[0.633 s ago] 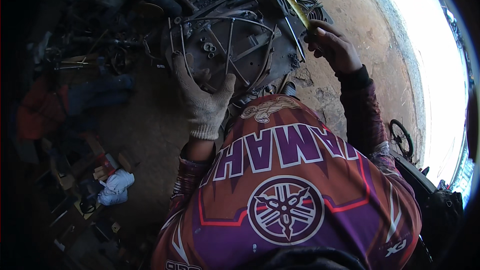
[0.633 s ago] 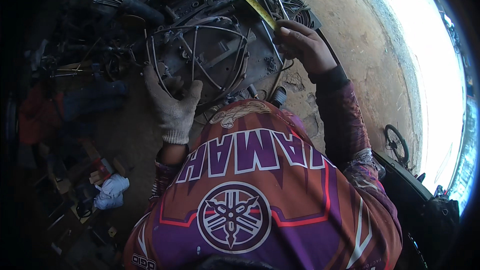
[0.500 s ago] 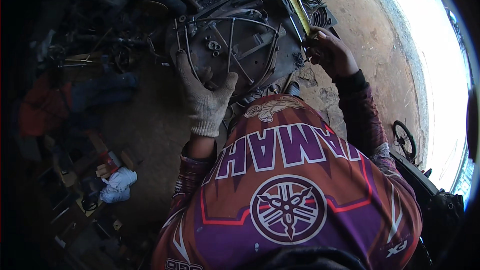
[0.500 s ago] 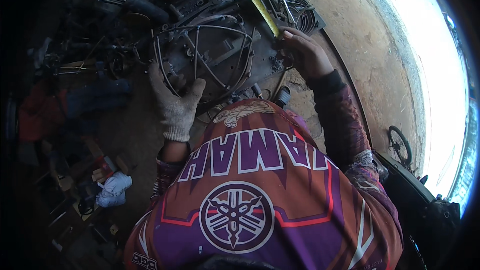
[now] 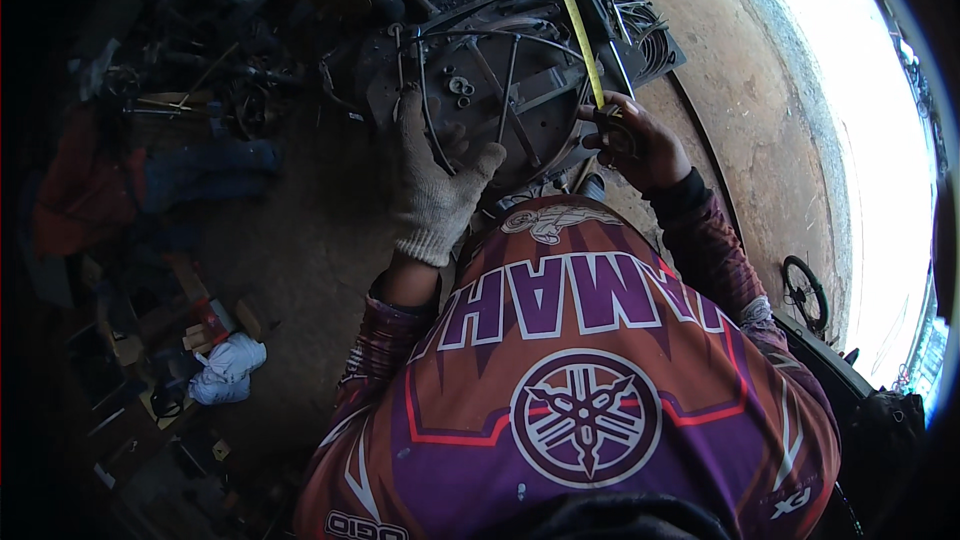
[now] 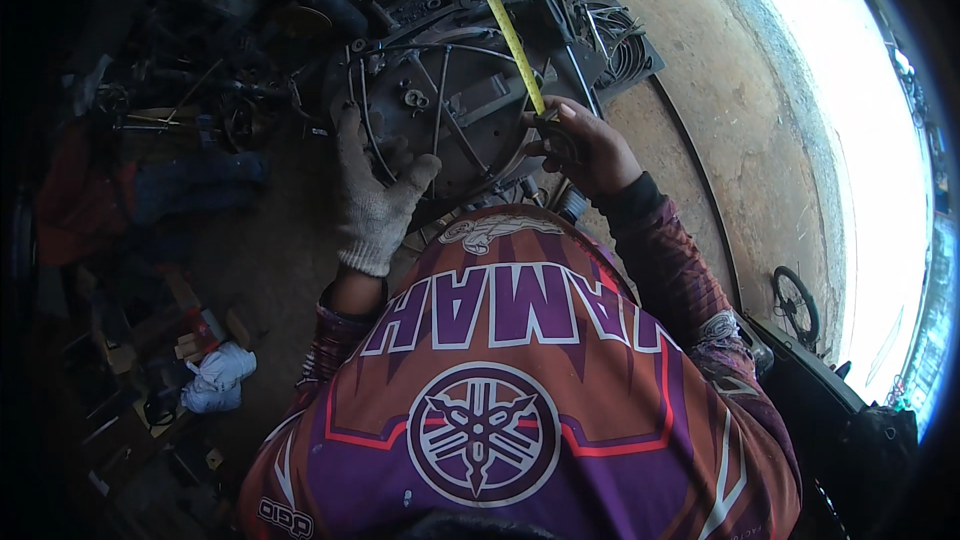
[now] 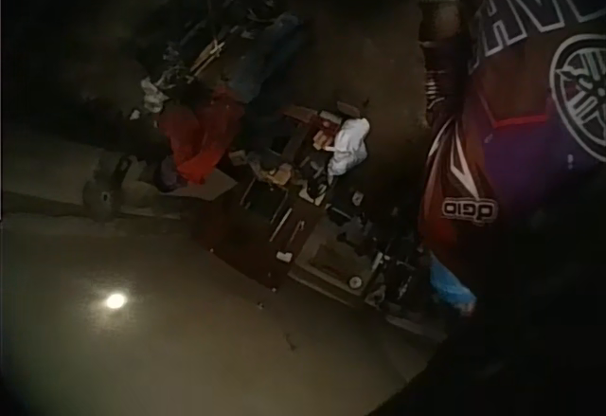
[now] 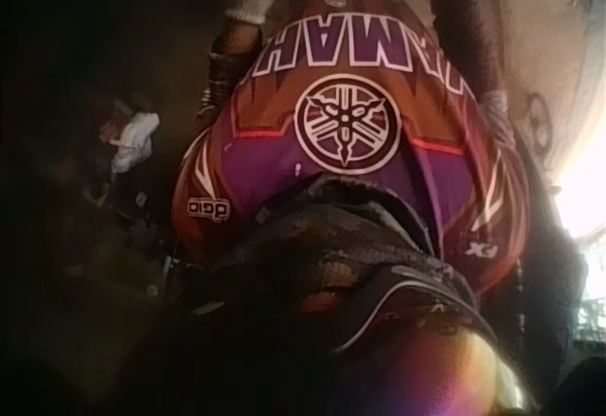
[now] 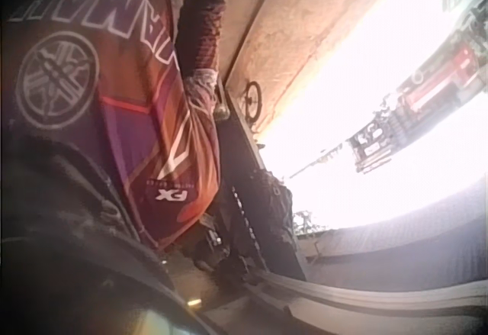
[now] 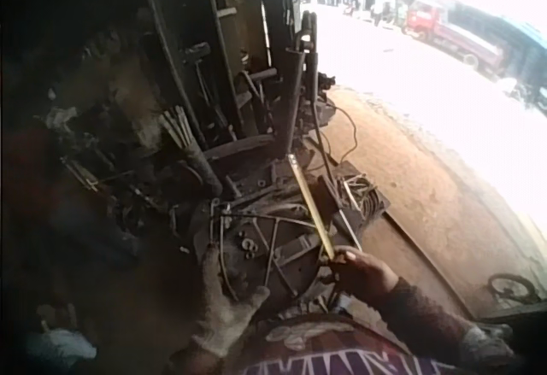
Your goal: The person holds a curved metal frame and measures its dimensions using a tape measure.
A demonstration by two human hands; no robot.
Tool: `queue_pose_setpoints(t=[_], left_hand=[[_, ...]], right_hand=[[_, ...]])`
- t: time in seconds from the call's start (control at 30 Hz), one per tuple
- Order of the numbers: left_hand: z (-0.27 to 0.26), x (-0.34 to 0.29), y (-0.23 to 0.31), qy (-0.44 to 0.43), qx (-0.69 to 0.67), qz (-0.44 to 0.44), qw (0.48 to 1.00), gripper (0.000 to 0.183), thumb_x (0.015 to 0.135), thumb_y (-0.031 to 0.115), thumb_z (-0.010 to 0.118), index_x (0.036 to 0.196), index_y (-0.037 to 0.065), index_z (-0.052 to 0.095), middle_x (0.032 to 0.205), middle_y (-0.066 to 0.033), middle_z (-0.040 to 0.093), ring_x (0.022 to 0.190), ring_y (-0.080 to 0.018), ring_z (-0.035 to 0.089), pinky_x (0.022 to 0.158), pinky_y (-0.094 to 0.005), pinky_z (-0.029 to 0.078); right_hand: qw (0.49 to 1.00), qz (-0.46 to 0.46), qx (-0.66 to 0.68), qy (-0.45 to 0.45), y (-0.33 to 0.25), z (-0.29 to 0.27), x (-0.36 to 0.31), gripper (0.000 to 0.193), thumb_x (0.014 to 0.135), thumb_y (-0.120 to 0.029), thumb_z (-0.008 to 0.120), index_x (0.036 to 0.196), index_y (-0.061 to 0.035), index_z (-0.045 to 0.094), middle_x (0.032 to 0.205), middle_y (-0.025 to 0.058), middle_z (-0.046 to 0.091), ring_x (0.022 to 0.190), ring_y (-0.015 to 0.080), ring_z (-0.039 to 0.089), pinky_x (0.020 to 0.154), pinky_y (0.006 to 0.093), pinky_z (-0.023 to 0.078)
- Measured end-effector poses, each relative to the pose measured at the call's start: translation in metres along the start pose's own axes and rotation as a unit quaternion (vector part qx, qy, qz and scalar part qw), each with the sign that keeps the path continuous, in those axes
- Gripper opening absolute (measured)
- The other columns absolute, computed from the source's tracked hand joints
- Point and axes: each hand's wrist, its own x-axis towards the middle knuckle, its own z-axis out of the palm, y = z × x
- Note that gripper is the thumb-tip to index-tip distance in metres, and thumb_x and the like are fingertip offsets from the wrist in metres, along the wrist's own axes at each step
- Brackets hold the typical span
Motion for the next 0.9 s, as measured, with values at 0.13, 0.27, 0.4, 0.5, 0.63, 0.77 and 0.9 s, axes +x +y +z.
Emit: queue_pose_setpoints(t=[0.13, 0.27, 0.4, 0.5, 0.63, 0.77, 0.9], left_hand=[[-0.006, 0.003, 0.0, -0.017, 0.009, 0.012, 1.0, 0.092, 0.074, 0.01, 0.085, 0.147, 0.0, 0.031, 0.13, -0.0156, 0.05, 0.106, -0.0217, 0.062, 0.086, -0.0308, 0.057], [-0.012, 0.006, -0.007, -0.029, -0.035, 0.019, 0.999, 0.088, 0.077, 0.009, 0.083, 0.147, 0.0, 0.032, 0.128, -0.0143, 0.05, 0.105, -0.02, 0.062, 0.085, -0.0303, 0.057], [-0.018, 0.005, -0.006, -0.046, -0.074, -0.001, 0.996, 0.082, 0.079, 0.006, 0.081, 0.146, 0.0, 0.033, 0.124, -0.0124, 0.053, 0.103, -0.0184, 0.063, 0.085, -0.0295, 0.056], [-0.022, 0.003, -0.013, -0.056, -0.069, 0.024, 0.996, 0.08, 0.08, 0.005, 0.079, 0.145, 0.0, 0.033, 0.12, -0.0113, 0.055, 0.103, -0.0176, 0.062, 0.085, -0.0289, 0.056], [-0.026, -0.002, -0.016, -0.072, -0.115, 0.001, 0.991, 0.073, 0.085, 0.003, 0.074, 0.145, -0.002, 0.033, 0.117, -0.0114, 0.056, 0.102, -0.0163, 0.061, 0.085, -0.0276, 0.055], [-0.032, -0.004, -0.009, -0.083, -0.165, -0.038, 0.982, 0.068, 0.088, 0.003, 0.069, 0.146, -0.003, 0.033, 0.116, -0.0098, 0.056, 0.102, -0.016, 0.059, 0.089, -0.0273, 0.052], [-0.034, -0.005, -0.01, -0.08, -0.144, -0.024, 0.986, 0.063, 0.091, 0.003, 0.066, 0.145, -0.004, 0.036, 0.11, -0.0082, 0.06, 0.101, -0.0143, 0.059, 0.088, -0.0264, 0.05]], right_hand=[[0.999, -0.017, -0.001, 0.034, 0.004, 0.014, 0.001, 0.054, 0.099, -0.038, 0.051, 0.14, -0.0025, 0.044, 0.124, 0.0103, 0.061, 0.1, 0.0229, 0.066, 0.074, 0.029, 0.051], [0.999, -0.028, -0.007, 0.046, 0.008, 0.019, 0.004, 0.054, 0.099, -0.037, 0.051, 0.14, -0.002, 0.045, 0.121, 0.0097, 0.062, 0.099, 0.0224, 0.066, 0.074, 0.0293, 0.051], [0.996, -0.062, -0.024, 0.066, 0.012, 0.019, 0.004, 0.053, 0.099, -0.035, 0.051, 0.14, -0.0019, 0.045, 0.119, 0.0108, 0.062, 0.098, 0.0224, 0.066, 0.072, 0.0294, 0.052], [0.994, -0.085, -0.016, 0.071, 0.01, 0.023, 0.002, 0.052, 0.1, -0.034, 0.051, 0.14, -0.0016, 0.045, 0.119, 0.0124, 0.062, 0.098, 0.0234, 0.067, 0.072, 0.0293, 0.053], [0.991, -0.098, -0.016, 0.093, 0.003, 0.033, -0.002, 0.051, 0.1, -0.031, 0.05, 0.14, -0.0008, 0.044, 0.122, 0.0159, 0.061, 0.098, 0.0254, 0.068, 0.072, 0.0299, 0.054], [0.991, -0.116, -0.01, 0.073, -0.002, 0.034, 0.0, 0.052, 0.1, -0.031, 0.051, 0.141, -0.0011, 0.043, 0.124, 0.0179, 0.061, 0.099, 0.0256, 0.067, 0.073, 0.0305, 0.054], [0.991, -0.13, 0.003, 0.039, -0.006, 0.038, 0.005, 0.054, 0.098, -0.034, 0.052, 0.141, -0.002, 0.042, 0.125, 0.0182, 0.061, 0.101, 0.026, 0.066, 0.075, 0.032, 0.054]])
